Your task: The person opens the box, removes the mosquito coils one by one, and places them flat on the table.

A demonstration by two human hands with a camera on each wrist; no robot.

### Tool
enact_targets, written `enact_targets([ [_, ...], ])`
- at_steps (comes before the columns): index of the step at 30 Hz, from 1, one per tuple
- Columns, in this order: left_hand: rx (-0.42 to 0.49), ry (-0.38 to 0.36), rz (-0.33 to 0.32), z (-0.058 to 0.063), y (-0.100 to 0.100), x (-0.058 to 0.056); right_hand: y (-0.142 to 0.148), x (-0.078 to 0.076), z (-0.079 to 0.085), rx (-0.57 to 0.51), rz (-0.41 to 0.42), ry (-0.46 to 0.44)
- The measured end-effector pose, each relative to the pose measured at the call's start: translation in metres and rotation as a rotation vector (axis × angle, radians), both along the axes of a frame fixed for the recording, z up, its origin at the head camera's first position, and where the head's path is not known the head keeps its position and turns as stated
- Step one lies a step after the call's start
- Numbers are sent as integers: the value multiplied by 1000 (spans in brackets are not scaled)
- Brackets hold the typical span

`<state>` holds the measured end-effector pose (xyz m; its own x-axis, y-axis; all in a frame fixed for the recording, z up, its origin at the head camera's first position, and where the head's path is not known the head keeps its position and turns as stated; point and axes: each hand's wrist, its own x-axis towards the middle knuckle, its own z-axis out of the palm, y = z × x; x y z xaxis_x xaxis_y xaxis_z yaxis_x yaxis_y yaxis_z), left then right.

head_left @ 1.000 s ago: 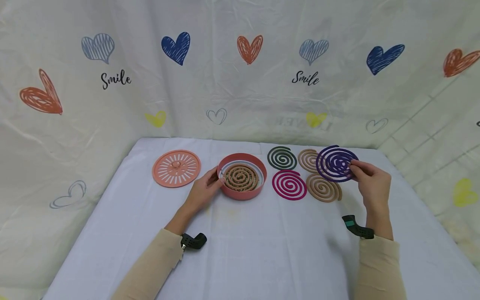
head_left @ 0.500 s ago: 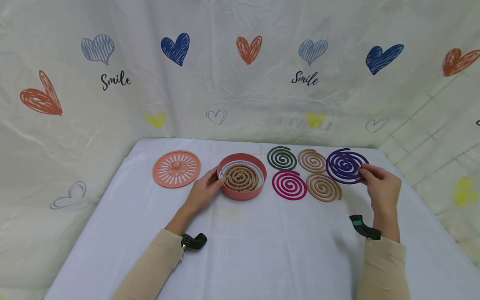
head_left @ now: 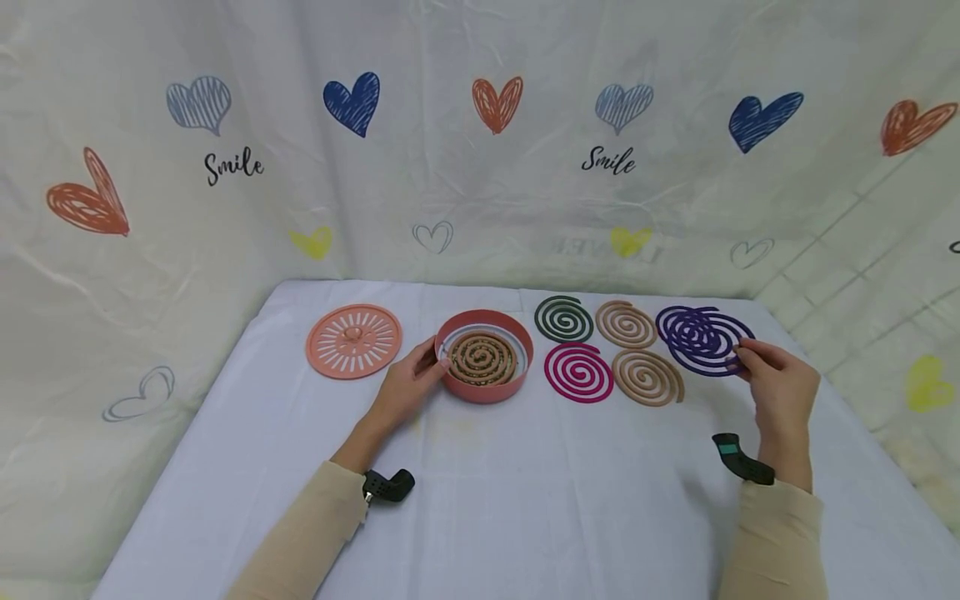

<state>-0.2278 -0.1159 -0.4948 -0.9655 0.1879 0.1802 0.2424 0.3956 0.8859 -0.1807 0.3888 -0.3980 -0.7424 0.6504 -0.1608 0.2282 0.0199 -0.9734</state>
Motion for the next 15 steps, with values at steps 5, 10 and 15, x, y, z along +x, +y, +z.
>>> enact_targets([
  [5,6,4,-5,-1,0,0,7,2,-2,-43,-19,-4],
  [10,2,-2,-4,-1,0,-1,13,4,-6,-74,-29,7],
  [15,-4,-5,0,-1,1,-1,18,6,-12,-105,-33,8],
])
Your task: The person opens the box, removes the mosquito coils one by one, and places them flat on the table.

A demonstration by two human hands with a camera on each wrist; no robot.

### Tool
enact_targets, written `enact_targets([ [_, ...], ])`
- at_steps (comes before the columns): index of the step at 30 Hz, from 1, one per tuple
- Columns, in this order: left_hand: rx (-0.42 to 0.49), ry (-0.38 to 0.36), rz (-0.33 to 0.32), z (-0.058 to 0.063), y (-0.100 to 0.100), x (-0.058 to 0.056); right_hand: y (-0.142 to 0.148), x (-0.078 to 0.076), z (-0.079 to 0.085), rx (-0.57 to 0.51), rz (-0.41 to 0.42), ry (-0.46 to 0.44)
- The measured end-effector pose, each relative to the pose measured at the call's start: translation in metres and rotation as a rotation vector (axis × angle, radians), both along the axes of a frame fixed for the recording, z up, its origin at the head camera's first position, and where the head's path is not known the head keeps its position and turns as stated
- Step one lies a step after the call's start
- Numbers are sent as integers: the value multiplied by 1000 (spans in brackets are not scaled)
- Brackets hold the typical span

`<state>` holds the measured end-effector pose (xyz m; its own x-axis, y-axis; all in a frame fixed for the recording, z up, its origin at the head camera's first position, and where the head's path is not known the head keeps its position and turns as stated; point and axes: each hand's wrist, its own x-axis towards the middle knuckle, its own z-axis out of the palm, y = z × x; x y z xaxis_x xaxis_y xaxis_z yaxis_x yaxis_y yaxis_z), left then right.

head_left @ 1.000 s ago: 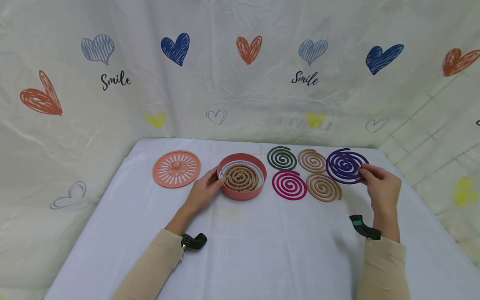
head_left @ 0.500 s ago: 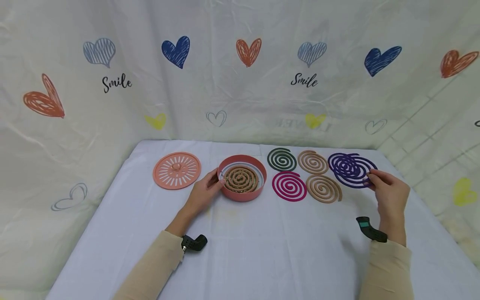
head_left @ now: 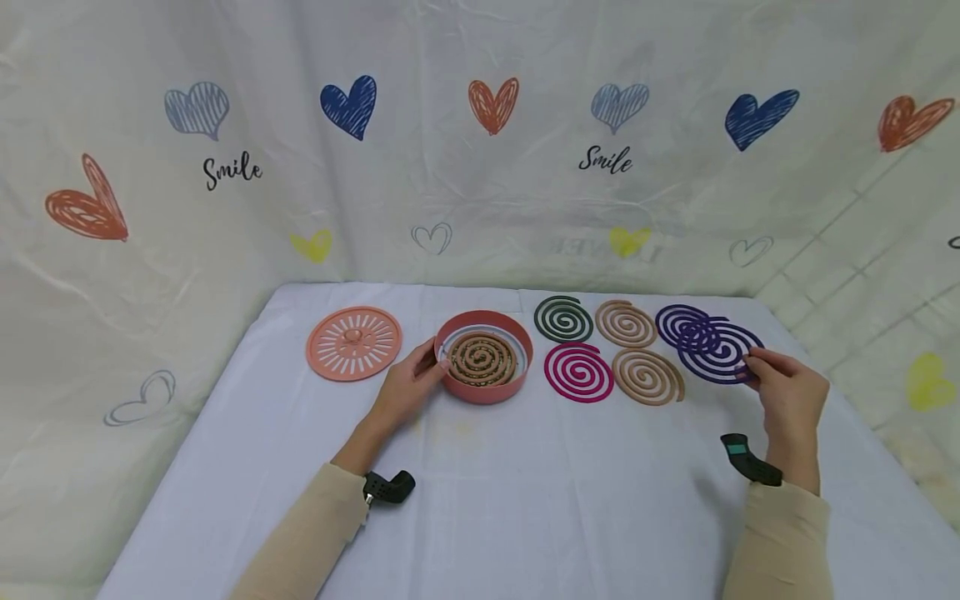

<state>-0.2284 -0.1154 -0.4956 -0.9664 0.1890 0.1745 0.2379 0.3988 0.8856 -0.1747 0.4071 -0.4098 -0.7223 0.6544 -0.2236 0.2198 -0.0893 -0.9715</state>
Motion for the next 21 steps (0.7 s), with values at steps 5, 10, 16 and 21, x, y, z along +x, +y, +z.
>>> enact_targets([
  [5,-4,-4,0,0,0,0,4,-1,-5,-21,-5,-2],
  [10,-7,-4,3,-1,0,0,5,1,-7,-20,-1,-12],
  [16,-16,-6,3,-1,0,1,9,2,-11,-23,-33,-73],
  [21,-10,-1,-1,-1,0,1,12,2,-14,-32,-54,-122],
])
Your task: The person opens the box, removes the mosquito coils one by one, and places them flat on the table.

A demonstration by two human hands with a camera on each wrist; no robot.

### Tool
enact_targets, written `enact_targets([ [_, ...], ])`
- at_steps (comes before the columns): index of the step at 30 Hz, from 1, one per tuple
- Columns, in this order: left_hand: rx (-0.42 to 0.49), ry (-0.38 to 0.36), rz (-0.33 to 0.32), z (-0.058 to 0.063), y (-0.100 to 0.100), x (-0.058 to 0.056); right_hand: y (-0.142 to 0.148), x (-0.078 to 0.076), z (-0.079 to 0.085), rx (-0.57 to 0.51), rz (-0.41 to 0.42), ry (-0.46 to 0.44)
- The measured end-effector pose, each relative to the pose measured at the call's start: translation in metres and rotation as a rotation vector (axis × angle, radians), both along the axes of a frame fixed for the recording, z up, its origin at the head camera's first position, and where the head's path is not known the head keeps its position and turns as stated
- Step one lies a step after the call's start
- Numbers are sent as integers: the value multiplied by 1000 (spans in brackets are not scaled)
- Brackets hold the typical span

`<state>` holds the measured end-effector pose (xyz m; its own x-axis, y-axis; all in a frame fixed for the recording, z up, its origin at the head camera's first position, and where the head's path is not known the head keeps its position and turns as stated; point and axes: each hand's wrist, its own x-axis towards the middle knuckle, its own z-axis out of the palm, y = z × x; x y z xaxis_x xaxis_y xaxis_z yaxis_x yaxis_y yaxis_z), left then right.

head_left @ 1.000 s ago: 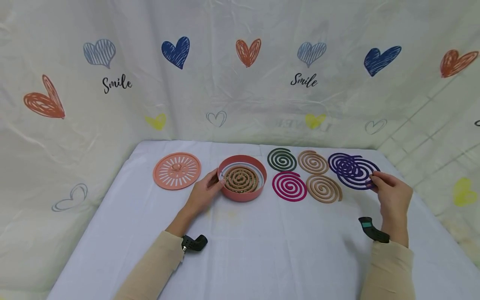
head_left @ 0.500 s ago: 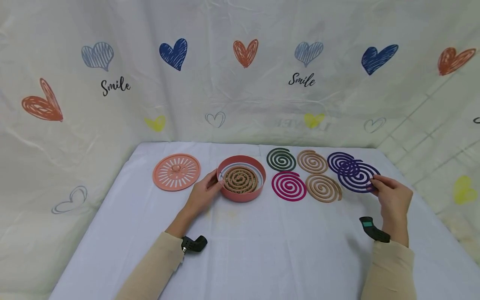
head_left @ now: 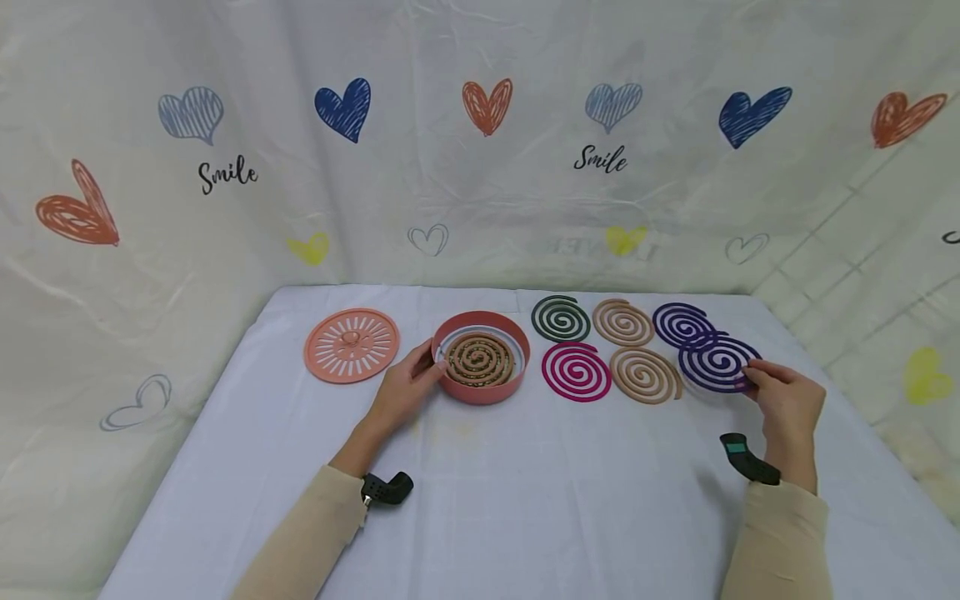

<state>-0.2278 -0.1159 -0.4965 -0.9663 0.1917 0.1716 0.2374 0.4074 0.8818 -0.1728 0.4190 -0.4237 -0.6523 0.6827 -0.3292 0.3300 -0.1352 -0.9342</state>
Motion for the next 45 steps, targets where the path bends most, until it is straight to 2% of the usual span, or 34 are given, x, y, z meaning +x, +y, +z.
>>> enact_targets([
  [12,-19,3,11,2,-3,3,3,-2,-7,-9,-15,-55],
  [17,-14,2,7,5,-3,3,5,-1,-7,24,-3,-103],
  [23,-9,5,12,6,-2,1,7,2,-9,159,73,-211],
  [26,9,8,3,5,-2,0,7,4,-10,245,127,-235],
  [33,2,0,5,2,0,-1,0,9,-3,604,267,-288],
  [36,2,13,4,2,1,-1,-3,10,2,692,294,-309],
  [45,10,12,8,3,2,0,-3,14,6,737,304,-338],
])
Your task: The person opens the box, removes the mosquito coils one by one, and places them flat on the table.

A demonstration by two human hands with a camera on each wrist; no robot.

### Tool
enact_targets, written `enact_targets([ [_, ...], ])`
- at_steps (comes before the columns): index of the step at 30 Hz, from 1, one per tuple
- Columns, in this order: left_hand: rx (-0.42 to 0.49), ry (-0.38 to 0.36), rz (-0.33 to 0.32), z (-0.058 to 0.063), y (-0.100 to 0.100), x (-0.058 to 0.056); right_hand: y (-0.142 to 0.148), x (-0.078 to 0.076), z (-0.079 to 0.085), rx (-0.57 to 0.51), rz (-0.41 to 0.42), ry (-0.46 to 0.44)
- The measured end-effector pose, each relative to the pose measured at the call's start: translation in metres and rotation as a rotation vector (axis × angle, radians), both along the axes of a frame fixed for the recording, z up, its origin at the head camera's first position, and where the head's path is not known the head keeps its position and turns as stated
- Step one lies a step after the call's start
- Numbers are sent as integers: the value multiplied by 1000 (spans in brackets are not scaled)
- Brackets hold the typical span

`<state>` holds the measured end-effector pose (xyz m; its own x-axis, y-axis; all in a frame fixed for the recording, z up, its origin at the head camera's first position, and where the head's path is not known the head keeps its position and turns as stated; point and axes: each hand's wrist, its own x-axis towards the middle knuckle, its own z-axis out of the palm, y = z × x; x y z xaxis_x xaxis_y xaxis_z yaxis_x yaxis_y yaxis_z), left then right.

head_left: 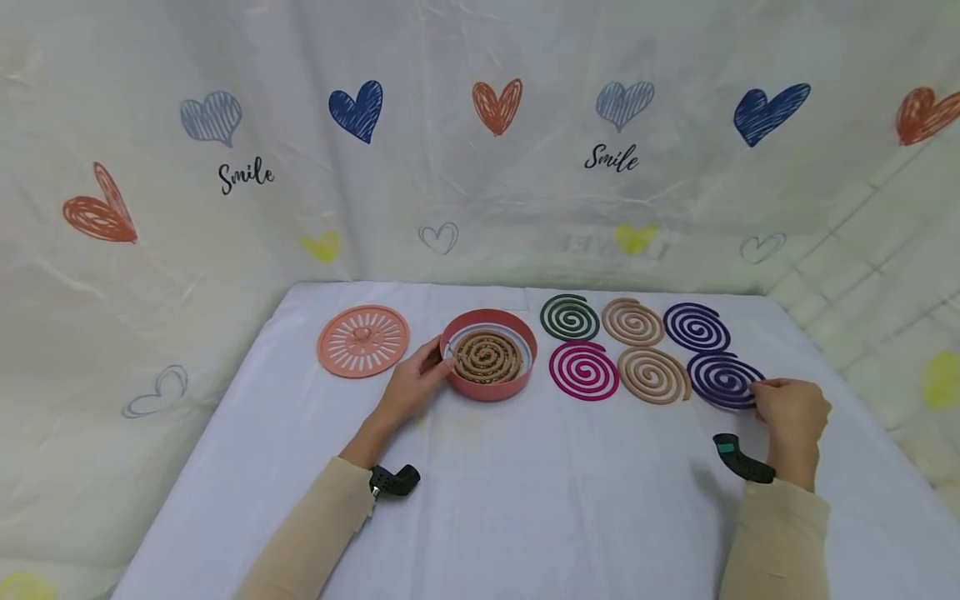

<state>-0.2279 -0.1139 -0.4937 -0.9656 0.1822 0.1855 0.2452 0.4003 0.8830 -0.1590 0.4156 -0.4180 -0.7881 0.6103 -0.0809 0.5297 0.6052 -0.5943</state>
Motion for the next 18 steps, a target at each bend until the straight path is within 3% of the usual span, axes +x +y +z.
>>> enact_targets([
  [18,1,-8,11,-1,1,2,-1,0,4,-34,-55,29],
])
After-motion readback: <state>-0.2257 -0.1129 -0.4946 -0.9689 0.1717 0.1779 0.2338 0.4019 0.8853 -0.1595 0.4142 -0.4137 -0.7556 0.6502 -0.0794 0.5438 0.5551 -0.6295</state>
